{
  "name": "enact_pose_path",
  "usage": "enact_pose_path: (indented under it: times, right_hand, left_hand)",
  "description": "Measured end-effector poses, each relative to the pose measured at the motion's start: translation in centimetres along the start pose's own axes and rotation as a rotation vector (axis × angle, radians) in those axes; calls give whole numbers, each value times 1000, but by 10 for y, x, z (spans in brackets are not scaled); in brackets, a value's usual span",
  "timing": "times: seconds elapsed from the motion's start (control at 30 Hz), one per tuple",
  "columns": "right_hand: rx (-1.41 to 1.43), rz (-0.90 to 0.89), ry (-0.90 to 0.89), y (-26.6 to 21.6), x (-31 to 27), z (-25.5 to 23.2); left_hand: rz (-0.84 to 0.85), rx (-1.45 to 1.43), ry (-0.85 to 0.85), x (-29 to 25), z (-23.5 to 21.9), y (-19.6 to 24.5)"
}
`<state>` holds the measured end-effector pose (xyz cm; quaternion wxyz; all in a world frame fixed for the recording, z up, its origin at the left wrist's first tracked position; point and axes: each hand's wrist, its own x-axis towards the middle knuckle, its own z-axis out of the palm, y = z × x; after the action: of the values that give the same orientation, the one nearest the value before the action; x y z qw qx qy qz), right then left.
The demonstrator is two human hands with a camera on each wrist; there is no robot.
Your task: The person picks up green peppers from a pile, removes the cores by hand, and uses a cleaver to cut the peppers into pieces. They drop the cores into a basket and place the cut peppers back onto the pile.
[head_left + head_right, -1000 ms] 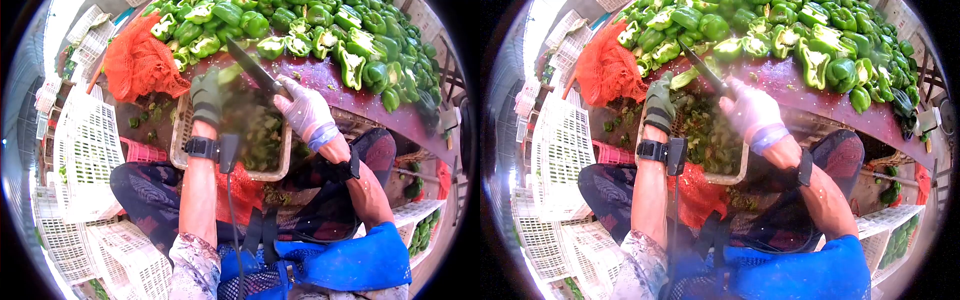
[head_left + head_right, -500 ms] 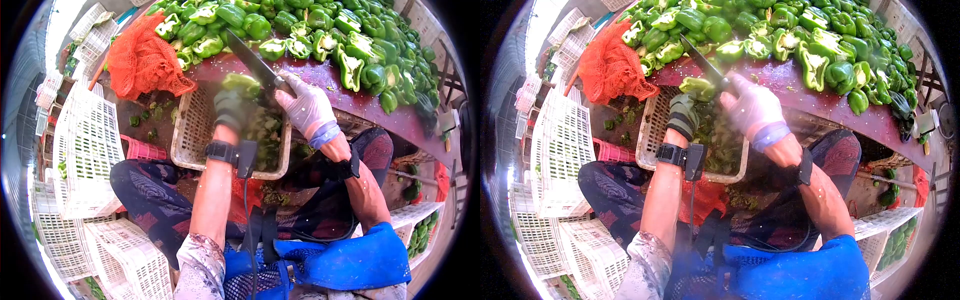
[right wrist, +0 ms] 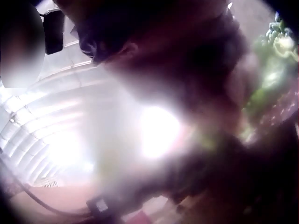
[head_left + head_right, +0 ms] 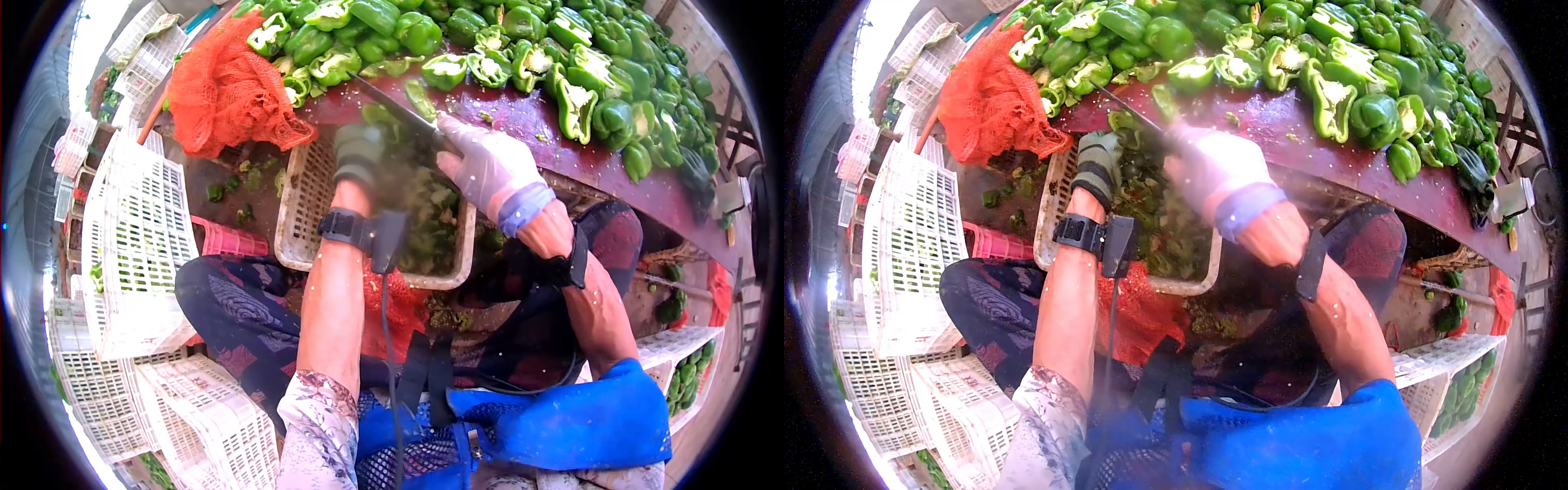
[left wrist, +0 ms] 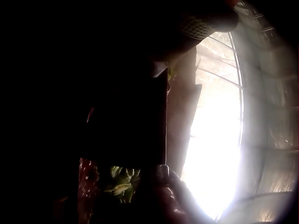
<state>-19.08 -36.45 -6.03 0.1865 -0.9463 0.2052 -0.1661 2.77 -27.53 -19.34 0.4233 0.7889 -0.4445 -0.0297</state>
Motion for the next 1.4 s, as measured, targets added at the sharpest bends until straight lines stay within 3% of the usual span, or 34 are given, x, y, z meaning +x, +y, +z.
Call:
enact_pose_path:
  times: [0.03,0.13,0.2,0.3,0.37,0.4,0.47,0.5,0.6,0.67,0.73,0.8,0.87,0.93,1.0,1.03,1.07,1.1,1.13,1.17,1.23,1.3,1.37,1.4]
  right_hand:
    - [0,29,-62,-3,5,-6]
    - [12,84,-184,-9,23,-10]
    - [-27,138,-185,-16,33,12]
    - [10,100,-33,-19,28,26]
    - [135,79,68,5,24,32]
    - [278,128,69,8,28,26]
    - [667,518,-103,1,25,-1]
    - [653,536,-97,7,28,-1]
    - [675,357,156,15,21,0]
    - [491,210,314,21,17,-7]
    - [368,153,431,29,15,-11]
    - [217,122,536,44,17,-11]
    - [373,159,536,57,11,-15]
    - [454,331,471,56,9,-29]
    - [462,401,440,78,11,-29]
    - [573,459,429,88,10,-31]
    - [525,475,429,91,8,-37]
    - [600,510,420,96,7,-43]
    - [675,543,411,100,6,-47]
    - [685,548,434,104,7,-47]
    - [663,552,486,122,12,-42]
    - [563,605,478,118,17,-54]
    - [407,672,461,107,26,-70]
    - [386,681,486,105,30,-77]
  left_hand:
    - [-198,-194,25,8,1,-3]
    - [-522,-540,65,9,6,-6]
    - [-554,-844,114,-3,6,14]
    - [78,-329,267,-30,2,30]
    - [114,-233,192,-46,-23,53]
    - [-43,-466,145,-51,-30,54]
    - [-135,-522,194,-52,-46,61]
    - [-71,-347,290,-48,-54,66]
    - [113,165,551,-31,-70,90]
    - [234,487,697,-19,-65,100]
    - [187,950,46,1,-41,91]
    - [237,890,99,20,-45,76]
    - [-120,702,90,43,-65,75]
    - [-35,495,254,49,-88,34]
    - [-366,-131,213,34,-131,52]
    - [-344,-405,279,26,-161,38]
    - [-178,-509,342,12,-194,38]
    - [-90,-554,263,6,-241,12]
    - [-110,-1026,85,6,-308,-32]
    - [-166,-889,485,-6,-369,-69]
    - [-83,-819,758,-41,-433,-52]
    - [-83,-1130,1060,-54,-462,-55]
    - [-182,-1149,989,-62,-476,-88]
    - [-236,-1078,828,-51,-448,-99]
